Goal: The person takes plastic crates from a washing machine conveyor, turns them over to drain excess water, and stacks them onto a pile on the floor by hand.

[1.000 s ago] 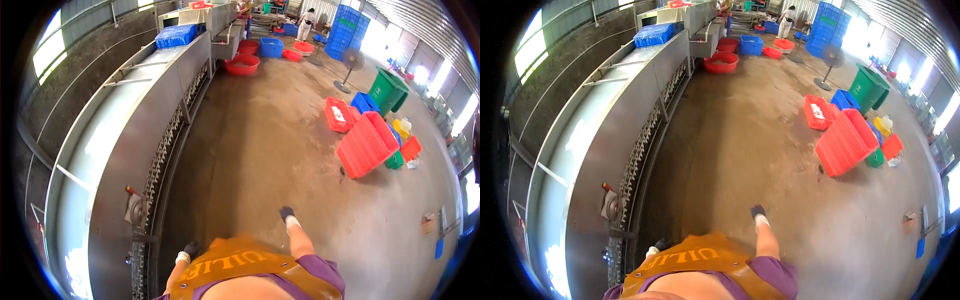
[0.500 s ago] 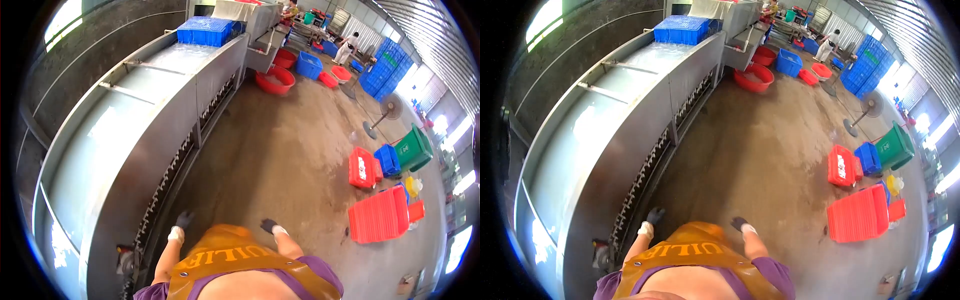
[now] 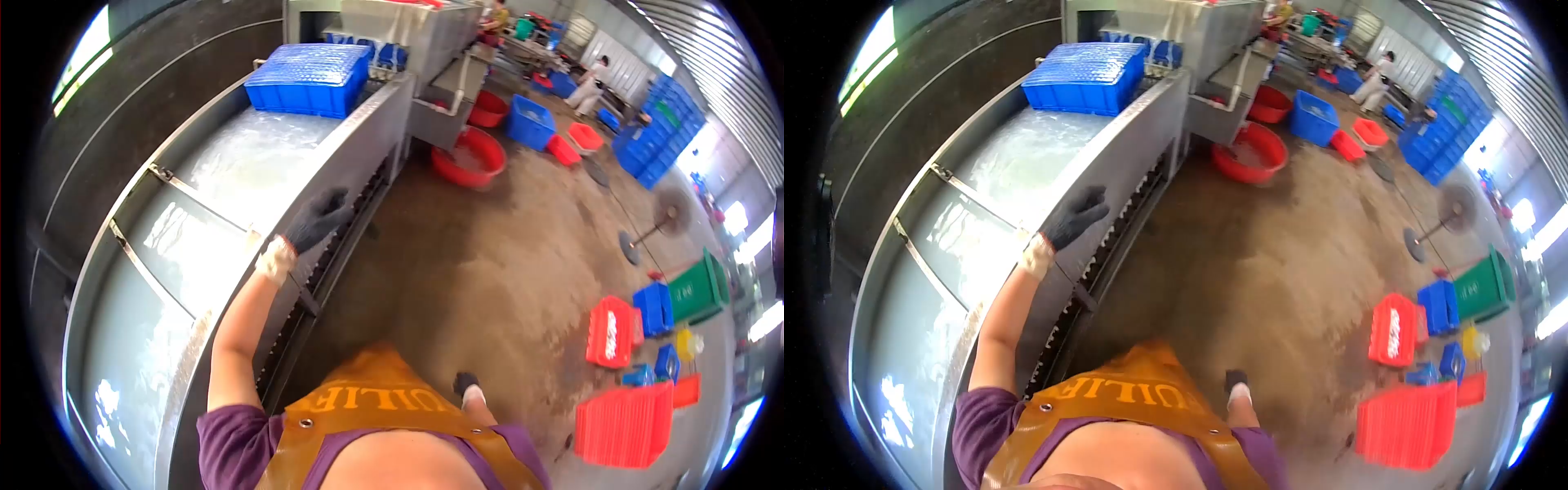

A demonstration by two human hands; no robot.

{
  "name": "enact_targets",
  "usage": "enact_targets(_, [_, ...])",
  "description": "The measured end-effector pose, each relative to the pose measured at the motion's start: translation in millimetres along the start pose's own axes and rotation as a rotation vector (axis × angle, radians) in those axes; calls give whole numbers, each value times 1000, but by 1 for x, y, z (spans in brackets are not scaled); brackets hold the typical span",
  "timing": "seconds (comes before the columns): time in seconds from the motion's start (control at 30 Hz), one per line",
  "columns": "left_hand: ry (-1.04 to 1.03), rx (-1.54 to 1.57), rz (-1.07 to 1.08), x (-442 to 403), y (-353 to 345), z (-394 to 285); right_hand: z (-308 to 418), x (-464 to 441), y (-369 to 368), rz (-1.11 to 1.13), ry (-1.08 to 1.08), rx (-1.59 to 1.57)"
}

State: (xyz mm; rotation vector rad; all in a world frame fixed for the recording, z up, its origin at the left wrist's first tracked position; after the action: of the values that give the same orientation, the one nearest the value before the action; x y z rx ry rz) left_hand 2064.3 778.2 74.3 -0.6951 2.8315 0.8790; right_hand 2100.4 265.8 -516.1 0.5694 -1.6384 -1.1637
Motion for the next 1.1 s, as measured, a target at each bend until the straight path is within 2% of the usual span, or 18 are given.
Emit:
enact_targets(0.03, [26,-81,2,-32,6,18,-21,-34,40,62,-200,-478])
enact_targets(0.07, [-2,-38,-82,-67,12,43,-37,-60,101,-70,-454,-1363])
enact_targets(0.1, [90,-84,-73,-96,19,63,-50,-83,169,-292,-673,-1826])
enact_targets(0.2, [94,-250,-220,-177,52,122,-79,-176,293,-148,-525,-1686])
enact_targets(0.33, [148,-331,-437,-262,98,205,-115,-268,435,-505,-115,-1906])
enact_targets(0.43, [127,-270,-601,-299,117,264,-151,-315,492,-484,-51,-1964])
enact_targets(0.5, [197,-216,-616,-315,118,294,-196,-356,521,-739,203,-1135])
enact_targets(0.53, [15,-237,-756,-318,122,327,-207,-374,524,-492,-50,-1432])
enact_targets(0.57, [60,-319,-841,-308,120,307,-202,-379,523,-202,-298,-1718])
enact_targets(0.6, [213,-337,-858,-302,116,269,-210,-388,551,-244,-312,-1729])
enact_targets(0.67, [54,-347,-931,-305,116,258,-207,-413,611,-265,-213,-1562])
enact_targets(0.73, [140,-505,-937,-314,128,242,-182,-410,716,-319,-67,-1594])
enact_targets(0.8, [2,-489,-985,-333,149,253,-173,-477,759,-558,248,-1437])
enact_targets(0.87, [-90,-207,-1051,-356,169,233,-130,-515,806,-270,381,-1794])
enact_targets(0.93, [-39,-280,-969,-384,192,190,-97,-578,827,-623,704,-1278])
enact_targets(0.97, [21,-297,-920,-401,197,170,-72,-607,824,-159,628,-1721])
enact_targets(1.0, [34,-318,-932,-413,205,155,-50,-627,817,246,353,-2158])
enact_targets(1.1, [-9,-547,-832,-458,203,121,3,-681,796,792,193,-2441])
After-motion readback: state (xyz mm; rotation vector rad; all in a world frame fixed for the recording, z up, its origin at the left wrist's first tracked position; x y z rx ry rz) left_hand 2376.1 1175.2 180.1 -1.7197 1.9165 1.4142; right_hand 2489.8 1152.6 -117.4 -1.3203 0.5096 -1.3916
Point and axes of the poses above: each hand's wrist, its own x-axis away from the middle knuckle, its own y-axis out of the back of the hand, z = x × y, the point moved 9 cm from there along -x, towards the middle knuckle, and after that the axes turned 1 degree about x, right-handed, at the moved point
